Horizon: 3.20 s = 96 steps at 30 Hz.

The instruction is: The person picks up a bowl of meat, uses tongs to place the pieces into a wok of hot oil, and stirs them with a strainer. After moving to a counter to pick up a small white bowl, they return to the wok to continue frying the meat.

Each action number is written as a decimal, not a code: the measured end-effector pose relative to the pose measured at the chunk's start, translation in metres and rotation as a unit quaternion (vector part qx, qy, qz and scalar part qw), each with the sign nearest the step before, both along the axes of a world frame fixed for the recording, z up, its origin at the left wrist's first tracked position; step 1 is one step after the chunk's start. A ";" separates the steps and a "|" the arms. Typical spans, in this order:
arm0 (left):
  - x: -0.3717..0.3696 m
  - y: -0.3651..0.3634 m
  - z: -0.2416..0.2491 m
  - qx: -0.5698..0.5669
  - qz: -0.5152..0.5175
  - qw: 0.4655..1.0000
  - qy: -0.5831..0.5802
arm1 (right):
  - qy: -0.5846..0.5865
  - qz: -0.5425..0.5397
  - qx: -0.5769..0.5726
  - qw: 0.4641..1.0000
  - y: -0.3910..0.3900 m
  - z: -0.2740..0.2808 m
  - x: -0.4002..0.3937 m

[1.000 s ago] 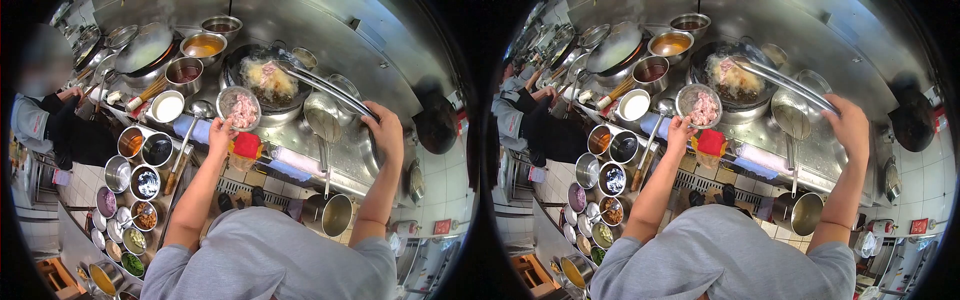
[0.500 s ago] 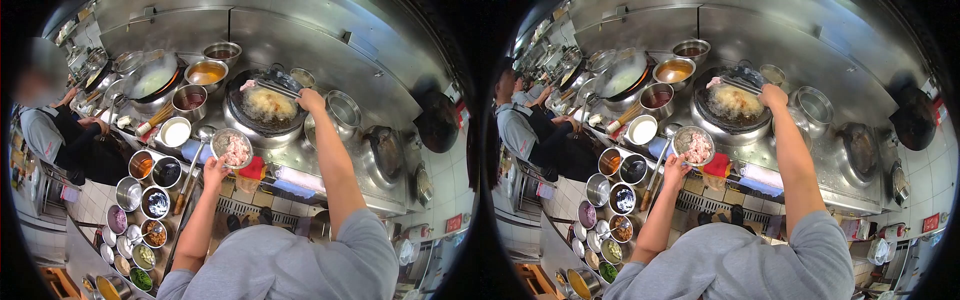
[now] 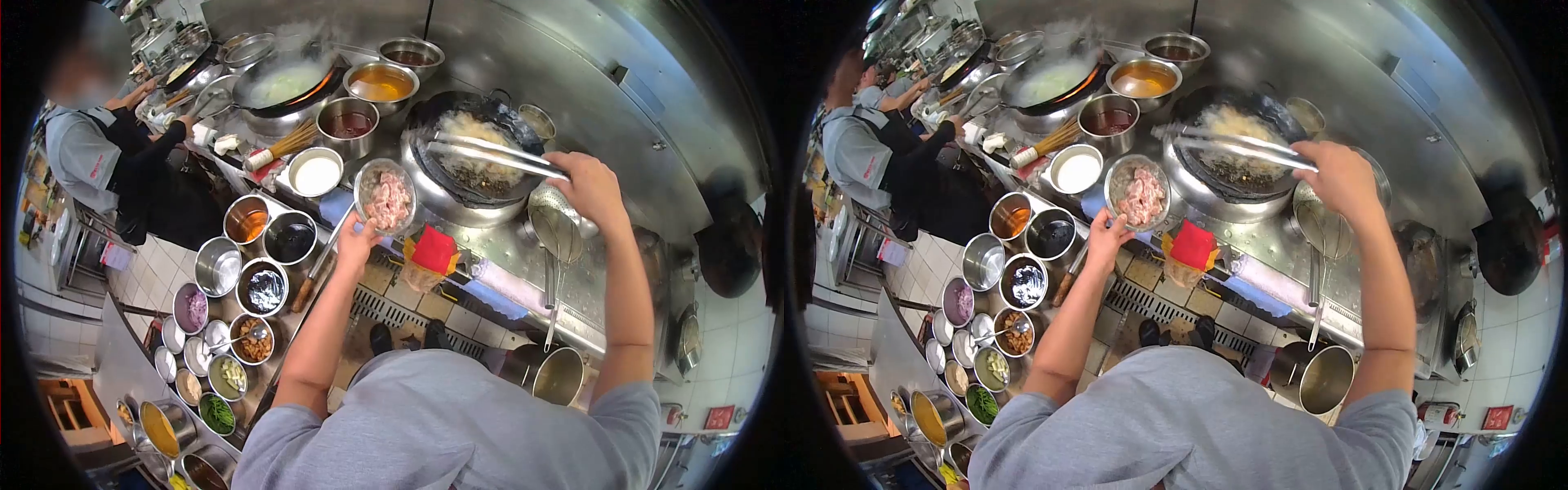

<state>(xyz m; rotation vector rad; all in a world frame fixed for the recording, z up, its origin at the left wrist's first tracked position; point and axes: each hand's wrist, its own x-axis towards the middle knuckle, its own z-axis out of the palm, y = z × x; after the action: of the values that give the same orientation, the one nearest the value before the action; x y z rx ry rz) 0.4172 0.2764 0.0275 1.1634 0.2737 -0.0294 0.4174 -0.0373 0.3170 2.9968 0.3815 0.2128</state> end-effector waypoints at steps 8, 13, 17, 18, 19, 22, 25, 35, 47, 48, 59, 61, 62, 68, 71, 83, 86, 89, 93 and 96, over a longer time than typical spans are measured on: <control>0.023 -0.026 0.005 0.268 0.002 0.950 -0.161 | -0.007 0.112 -0.145 0.983 0.034 0.015 -0.049; 0.028 -0.039 0.005 0.293 0.032 0.932 -0.211 | -0.032 0.121 -0.161 0.979 0.038 -0.004 -0.045; 0.034 -0.036 0.004 0.193 0.032 0.970 -0.146 | -0.031 0.101 -0.132 0.986 0.029 0.008 -0.054; 0.037 -0.036 0.001 0.158 0.032 0.977 -0.139 | -0.032 0.103 -0.132 0.985 0.026 0.013 -0.057; 0.039 -0.036 -0.003 0.123 0.032 0.983 -0.132 | -0.053 0.076 -0.112 0.989 0.022 0.020 -0.060; 0.045 -0.032 -0.008 0.058 0.026 0.995 -0.083 | -0.079 0.026 -0.078 0.993 0.012 0.034 -0.064; 0.039 -0.038 0.000 0.130 0.047 0.982 -0.131 | -0.064 0.018 -0.054 0.996 0.010 0.034 -0.063; 0.038 -0.054 0.012 0.161 0.073 0.968 -0.176 | -0.014 0.058 -0.134 0.989 0.018 0.013 -0.057; 0.031 -0.050 0.018 -0.120 0.001 0.992 -0.034 | -0.096 -0.109 -0.005 0.989 -0.027 0.044 -0.062; 0.028 -0.050 0.021 -0.120 -0.005 0.992 -0.024 | -0.080 -0.125 -0.011 0.989 -0.032 0.034 -0.051; 0.006 -0.041 0.034 -0.122 -0.011 0.992 -0.033 | 0.004 -0.164 -0.021 0.986 -0.004 -0.055 0.072; 0.001 -0.032 0.031 -0.125 -0.017 0.991 -0.041 | -0.016 -0.154 0.002 0.988 0.009 -0.031 0.053; 0.002 -0.028 0.025 -0.122 -0.010 0.992 -0.041 | -0.027 -0.128 -0.010 0.991 0.018 -0.016 0.038; 0.009 -0.021 0.009 0.028 0.063 0.990 -0.126 | -0.026 0.039 -0.076 0.996 0.042 0.030 -0.039; 0.015 -0.026 0.013 0.090 0.056 0.983 -0.151 | -0.059 0.097 -0.119 0.986 0.049 0.022 -0.050; 0.045 -0.050 0.004 0.080 -0.043 0.991 -0.099 | -0.140 0.013 -0.176 0.974 0.024 0.065 -0.078; 0.044 -0.061 0.005 0.054 -0.025 0.991 -0.121 | -0.115 -0.035 -0.110 0.987 0.013 0.069 -0.084; 0.035 -0.069 0.032 0.124 -0.017 0.976 -0.176 | -0.081 0.031 -0.157 0.984 0.017 0.051 -0.081; 0.036 -0.074 0.035 0.287 -0.007 0.923 -0.257 | -0.067 0.056 -0.178 0.980 0.024 0.028 -0.067; 0.038 -0.075 0.036 0.242 -0.004 0.945 -0.218 | -0.074 0.050 -0.197 0.976 0.022 0.034 -0.067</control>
<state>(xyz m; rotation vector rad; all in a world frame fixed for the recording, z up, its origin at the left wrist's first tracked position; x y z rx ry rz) 0.4553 0.2018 0.0635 1.6214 -0.1294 0.3017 0.3502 -0.0149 0.3505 2.5577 0.4949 0.3248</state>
